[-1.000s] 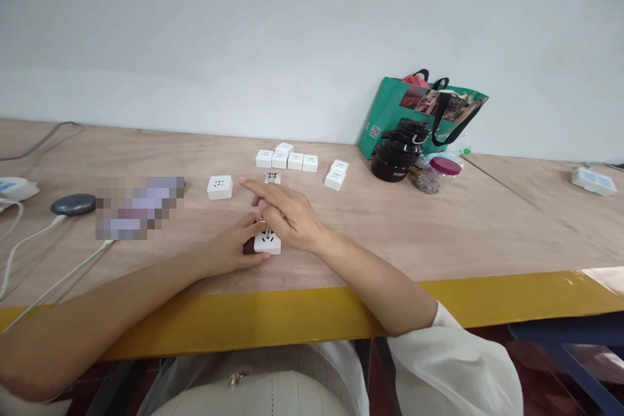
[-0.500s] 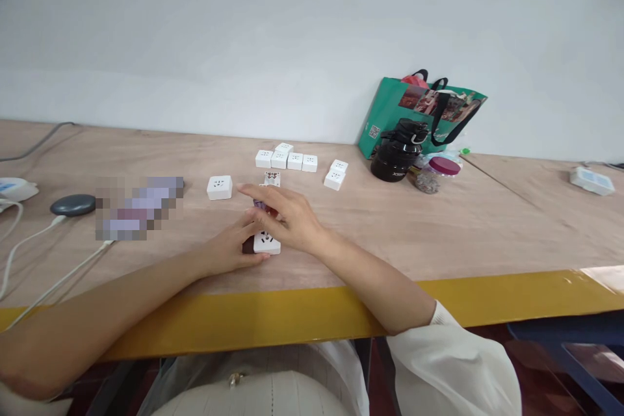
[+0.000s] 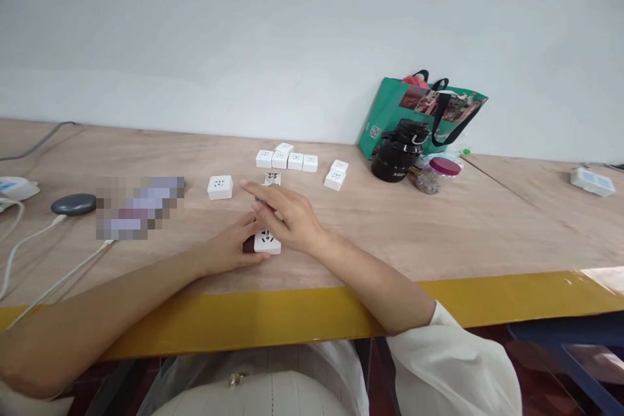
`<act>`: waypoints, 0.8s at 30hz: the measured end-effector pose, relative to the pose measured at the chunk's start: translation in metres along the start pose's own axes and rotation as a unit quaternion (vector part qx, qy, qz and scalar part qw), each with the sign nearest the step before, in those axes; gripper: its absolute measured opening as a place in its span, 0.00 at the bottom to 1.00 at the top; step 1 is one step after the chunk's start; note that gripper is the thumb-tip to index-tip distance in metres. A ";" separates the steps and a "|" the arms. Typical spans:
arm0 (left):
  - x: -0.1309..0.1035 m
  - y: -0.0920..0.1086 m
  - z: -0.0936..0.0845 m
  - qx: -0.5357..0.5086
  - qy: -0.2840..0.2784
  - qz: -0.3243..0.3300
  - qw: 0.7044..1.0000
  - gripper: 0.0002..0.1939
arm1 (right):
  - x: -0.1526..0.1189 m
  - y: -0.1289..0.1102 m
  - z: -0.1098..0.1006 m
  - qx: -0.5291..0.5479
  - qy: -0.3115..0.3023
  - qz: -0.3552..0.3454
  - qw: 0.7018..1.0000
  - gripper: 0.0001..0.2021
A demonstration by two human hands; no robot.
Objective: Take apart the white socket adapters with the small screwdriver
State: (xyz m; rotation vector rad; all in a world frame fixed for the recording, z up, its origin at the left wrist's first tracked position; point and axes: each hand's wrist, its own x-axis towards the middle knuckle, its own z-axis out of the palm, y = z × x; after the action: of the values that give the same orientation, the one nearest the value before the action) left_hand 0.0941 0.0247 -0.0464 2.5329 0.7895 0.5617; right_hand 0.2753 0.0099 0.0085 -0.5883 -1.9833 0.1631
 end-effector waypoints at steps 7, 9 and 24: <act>0.001 -0.001 0.000 -0.005 -0.007 -0.013 1.000 0.28 | -0.001 0.002 0.001 -0.003 0.013 0.016 1.000 0.17; 0.001 -0.002 0.001 -0.008 -0.007 -0.011 1.000 0.29 | -0.001 0.003 0.002 -0.008 0.017 0.027 0.999 0.15; 0.000 0.000 0.002 0.010 0.000 0.013 1.000 0.30 | -0.005 0.005 0.004 -0.003 0.014 0.027 1.000 0.16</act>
State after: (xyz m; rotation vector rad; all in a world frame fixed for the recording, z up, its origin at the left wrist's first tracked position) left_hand 0.0950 0.0244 -0.0477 2.5643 0.7659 0.5654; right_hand 0.2750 0.0125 0.0009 -0.6459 -1.9424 0.1818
